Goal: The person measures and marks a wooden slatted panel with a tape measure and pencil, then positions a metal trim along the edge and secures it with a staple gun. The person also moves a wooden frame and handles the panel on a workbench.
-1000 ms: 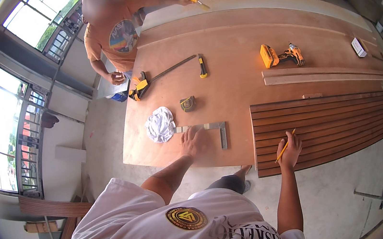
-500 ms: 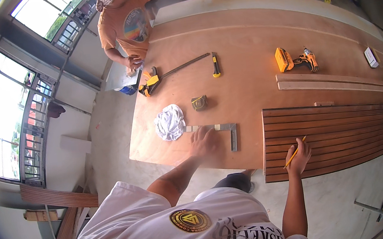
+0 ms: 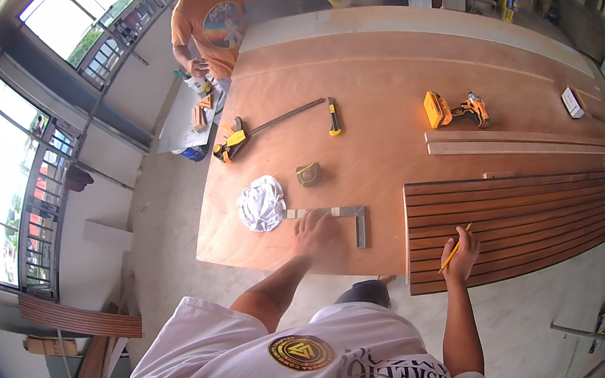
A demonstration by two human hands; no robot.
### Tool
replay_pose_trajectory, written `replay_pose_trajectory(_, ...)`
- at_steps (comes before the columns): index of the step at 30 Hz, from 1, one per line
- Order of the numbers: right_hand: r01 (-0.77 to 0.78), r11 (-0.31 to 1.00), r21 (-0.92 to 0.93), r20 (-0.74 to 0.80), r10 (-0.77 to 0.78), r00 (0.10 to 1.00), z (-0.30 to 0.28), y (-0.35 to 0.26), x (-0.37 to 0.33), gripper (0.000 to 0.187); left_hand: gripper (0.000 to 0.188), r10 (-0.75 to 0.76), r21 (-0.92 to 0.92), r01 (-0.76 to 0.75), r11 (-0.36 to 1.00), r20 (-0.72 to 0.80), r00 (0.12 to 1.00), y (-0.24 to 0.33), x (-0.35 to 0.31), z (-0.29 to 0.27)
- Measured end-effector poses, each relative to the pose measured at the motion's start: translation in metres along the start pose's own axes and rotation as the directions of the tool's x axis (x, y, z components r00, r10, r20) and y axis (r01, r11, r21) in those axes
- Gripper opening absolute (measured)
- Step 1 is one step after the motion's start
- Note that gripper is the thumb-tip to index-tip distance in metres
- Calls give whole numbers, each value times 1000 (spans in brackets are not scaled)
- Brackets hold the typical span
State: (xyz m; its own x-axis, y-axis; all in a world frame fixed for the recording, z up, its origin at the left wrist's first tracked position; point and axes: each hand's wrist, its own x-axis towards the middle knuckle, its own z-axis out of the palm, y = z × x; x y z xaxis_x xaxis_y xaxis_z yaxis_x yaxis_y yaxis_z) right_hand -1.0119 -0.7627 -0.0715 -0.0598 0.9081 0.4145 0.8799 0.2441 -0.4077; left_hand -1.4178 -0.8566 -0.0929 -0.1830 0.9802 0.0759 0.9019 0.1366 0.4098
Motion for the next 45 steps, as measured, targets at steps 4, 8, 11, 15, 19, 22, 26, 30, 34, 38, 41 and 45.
replay_pose_trajectory(4, 6, 1000, -13, 0, -6, 1000, -1, 0, 1, 37, 81, 13, -44, -13, 999, -1, 1000, 2, -2, -6)
replay_pose_trajectory(8, 3, 1000, -15, 1, -3, 1000, -2, -2, 2, 38, 77, -2, -29, 3, 1000, 32, 999, 7, -3, -16)
replay_pose_trajectory(11, -33, 999, -2, 28, 33, 999, -3, -3, 2, 37, 76, 3, -43, 0, 999, 57, 998, 6, -2, -18)
replay_pose_trajectory(15, -32, 999, 3, 14, 32, 999, -2, -2, 2, 36, 77, 2, -3, -2, 1000, 89, 996, 0, -3, -13)
replay_pose_trajectory(19, -66, 998, 3, 35, 66, 997, 0, 1, -1, 34, 77, -15, 16, 14, 1000, 86, 996, 2, -1, -8)
replay_pose_trajectory(22, -32, 999, 14, 0, 32, 999, 0, 2, -1, 35, 78, -60, 48, 56, 997, 84, 995, 10, 3, -10)
replay_pose_trajectory(26, -30, 999, 27, 10, 30, 1000, 0, 1, 3, 35, 80, -71, 48, 65, 997, 116, 991, 9, 3, -9)
replay_pose_trajectory(30, -159, 944, 290, 68, 145, 987, -14, -4, 8, 34, 79, 0, 23, -1, 1000, 22, 1000, -10, 0, 4)
replay_pose_trajectory(34, -206, 906, 371, -74, 250, 965, -65, 6, -4, 33, 69, 8, 25, -6, 1000, -68, 998, -17, 5, 18)
replay_pose_trajectory(38, -405, 801, 440, -31, 464, 885, -136, 35, -31, 30, 34, 124, -77, -162, 984, -360, 925, 3, 18, 10)
replay_pose_trajectory(41, -496, 717, 489, -76, 602, 795, -160, 71, -69, 29, 25, 210, -253, -307, 917, -346, 914, 47, 39, 10)
replay_pose_trajectory(45, -665, 601, 443, -52, 758, 651, -169, 142, -132, 29, 20, 304, -406, -372, 835, -224, 926, 142, 68, 24)
